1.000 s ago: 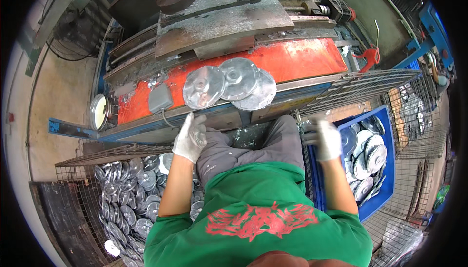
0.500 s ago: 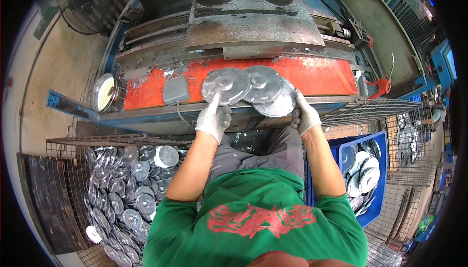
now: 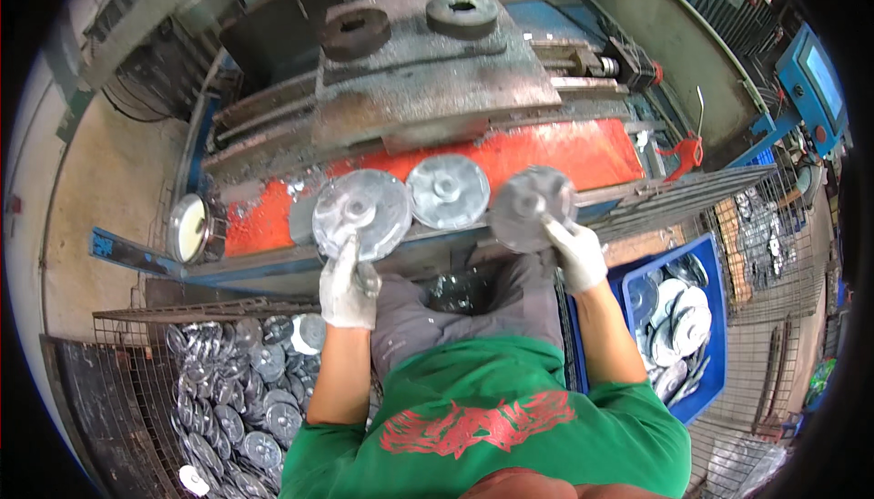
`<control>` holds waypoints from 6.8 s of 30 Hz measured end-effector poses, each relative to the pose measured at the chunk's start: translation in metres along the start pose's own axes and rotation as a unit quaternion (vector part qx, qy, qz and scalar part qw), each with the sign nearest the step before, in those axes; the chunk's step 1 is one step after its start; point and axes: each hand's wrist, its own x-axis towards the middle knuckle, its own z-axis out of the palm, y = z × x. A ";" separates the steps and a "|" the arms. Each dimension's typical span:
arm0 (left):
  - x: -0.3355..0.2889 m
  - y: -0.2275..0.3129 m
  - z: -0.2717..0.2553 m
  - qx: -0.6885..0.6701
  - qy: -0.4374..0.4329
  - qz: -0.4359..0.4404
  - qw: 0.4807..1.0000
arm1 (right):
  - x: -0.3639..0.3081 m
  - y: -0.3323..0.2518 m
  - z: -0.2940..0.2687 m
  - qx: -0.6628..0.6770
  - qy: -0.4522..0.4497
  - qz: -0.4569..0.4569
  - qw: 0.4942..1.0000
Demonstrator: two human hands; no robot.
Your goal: The person operates a press machine to process metal discs.
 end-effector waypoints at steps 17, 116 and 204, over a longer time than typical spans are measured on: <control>-0.014 0.100 0.051 0.102 -0.108 0.098 0.984 | 0.151 -0.153 0.092 0.376 -0.221 -0.052 0.899; -0.173 -0.043 -0.608 0.683 0.585 -0.265 0.348 | 0.145 0.009 0.032 -0.103 -0.109 0.126 0.981; 0.057 0.083 0.094 0.049 -0.245 -0.094 0.964 | 0.064 -0.103 0.058 0.102 -0.215 -0.083 0.968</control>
